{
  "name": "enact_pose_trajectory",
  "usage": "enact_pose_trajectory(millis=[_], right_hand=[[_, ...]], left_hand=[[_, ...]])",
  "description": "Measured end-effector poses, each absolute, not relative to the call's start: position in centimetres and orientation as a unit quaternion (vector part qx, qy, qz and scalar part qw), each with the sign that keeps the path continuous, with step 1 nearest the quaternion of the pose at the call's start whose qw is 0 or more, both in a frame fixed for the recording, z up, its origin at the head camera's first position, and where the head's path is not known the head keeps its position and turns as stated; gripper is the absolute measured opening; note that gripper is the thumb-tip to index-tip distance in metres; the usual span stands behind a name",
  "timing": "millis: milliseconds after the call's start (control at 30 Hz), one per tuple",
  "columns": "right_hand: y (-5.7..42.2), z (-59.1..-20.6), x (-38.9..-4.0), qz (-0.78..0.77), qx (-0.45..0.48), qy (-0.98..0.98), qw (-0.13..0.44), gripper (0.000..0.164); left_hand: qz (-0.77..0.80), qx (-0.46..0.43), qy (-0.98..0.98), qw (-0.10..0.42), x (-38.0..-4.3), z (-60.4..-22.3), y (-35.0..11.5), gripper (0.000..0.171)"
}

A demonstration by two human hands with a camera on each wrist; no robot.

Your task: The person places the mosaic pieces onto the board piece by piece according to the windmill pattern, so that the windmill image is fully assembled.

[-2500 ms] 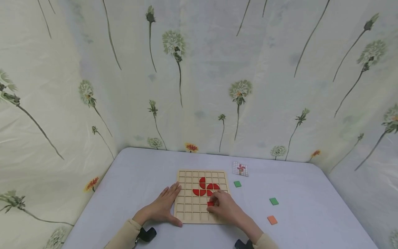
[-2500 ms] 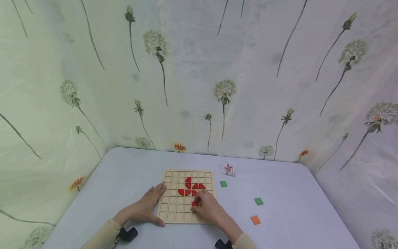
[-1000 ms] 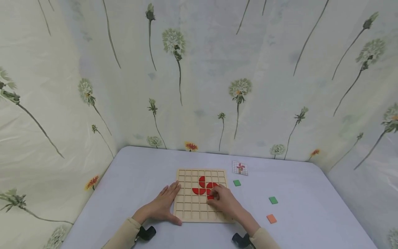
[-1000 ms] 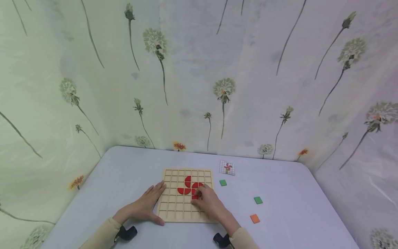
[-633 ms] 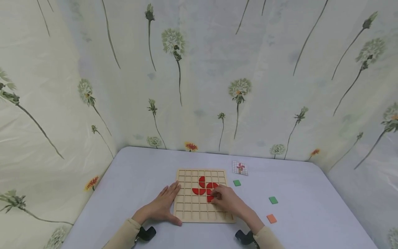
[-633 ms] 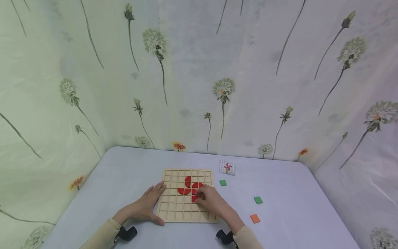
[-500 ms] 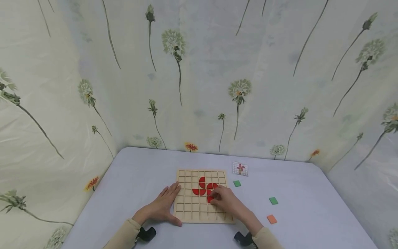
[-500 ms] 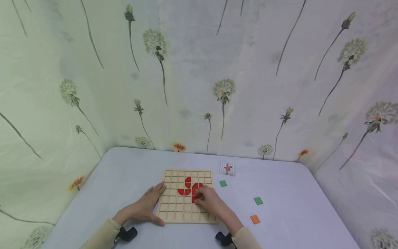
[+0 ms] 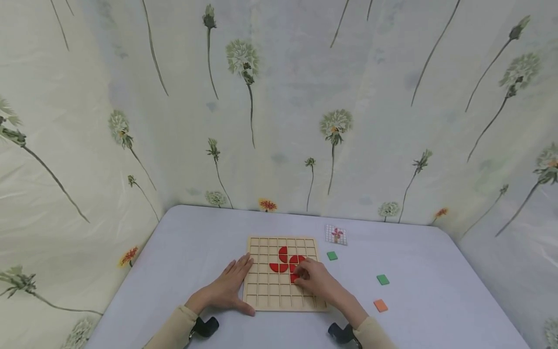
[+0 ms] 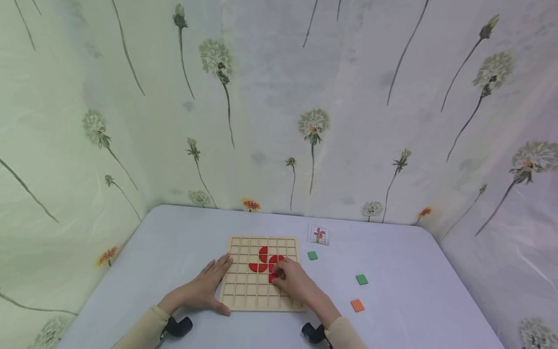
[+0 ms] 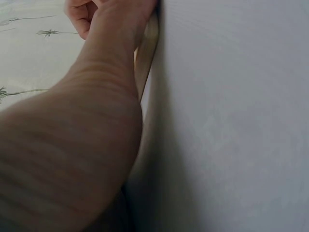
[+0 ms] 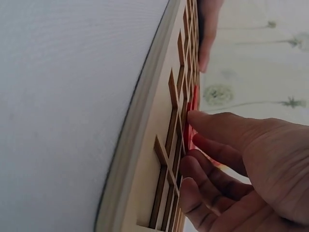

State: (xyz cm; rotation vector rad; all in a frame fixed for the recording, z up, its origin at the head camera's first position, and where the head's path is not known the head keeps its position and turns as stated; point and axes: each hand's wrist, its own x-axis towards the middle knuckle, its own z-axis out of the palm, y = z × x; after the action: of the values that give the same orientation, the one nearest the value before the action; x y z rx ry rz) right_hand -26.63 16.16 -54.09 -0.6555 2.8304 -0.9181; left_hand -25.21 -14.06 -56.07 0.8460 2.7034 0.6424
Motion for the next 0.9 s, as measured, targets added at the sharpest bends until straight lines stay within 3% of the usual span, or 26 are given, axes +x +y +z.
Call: enact_pose_trajectory(millis=[567,900], right_hand=[[21.9,-51.9,-28.8,-0.366,-0.105,0.924,0.036,0.027],[25.3,-52.5,-30.3,-0.336,-0.102,0.935,0.048,0.045]], left_hand=[[0.216,0.290,0.925,0.118,-25.2,-56.0,-14.1,0.134],[0.219,0.285,0.925,0.123,-25.3,-56.1,-14.0,0.135]])
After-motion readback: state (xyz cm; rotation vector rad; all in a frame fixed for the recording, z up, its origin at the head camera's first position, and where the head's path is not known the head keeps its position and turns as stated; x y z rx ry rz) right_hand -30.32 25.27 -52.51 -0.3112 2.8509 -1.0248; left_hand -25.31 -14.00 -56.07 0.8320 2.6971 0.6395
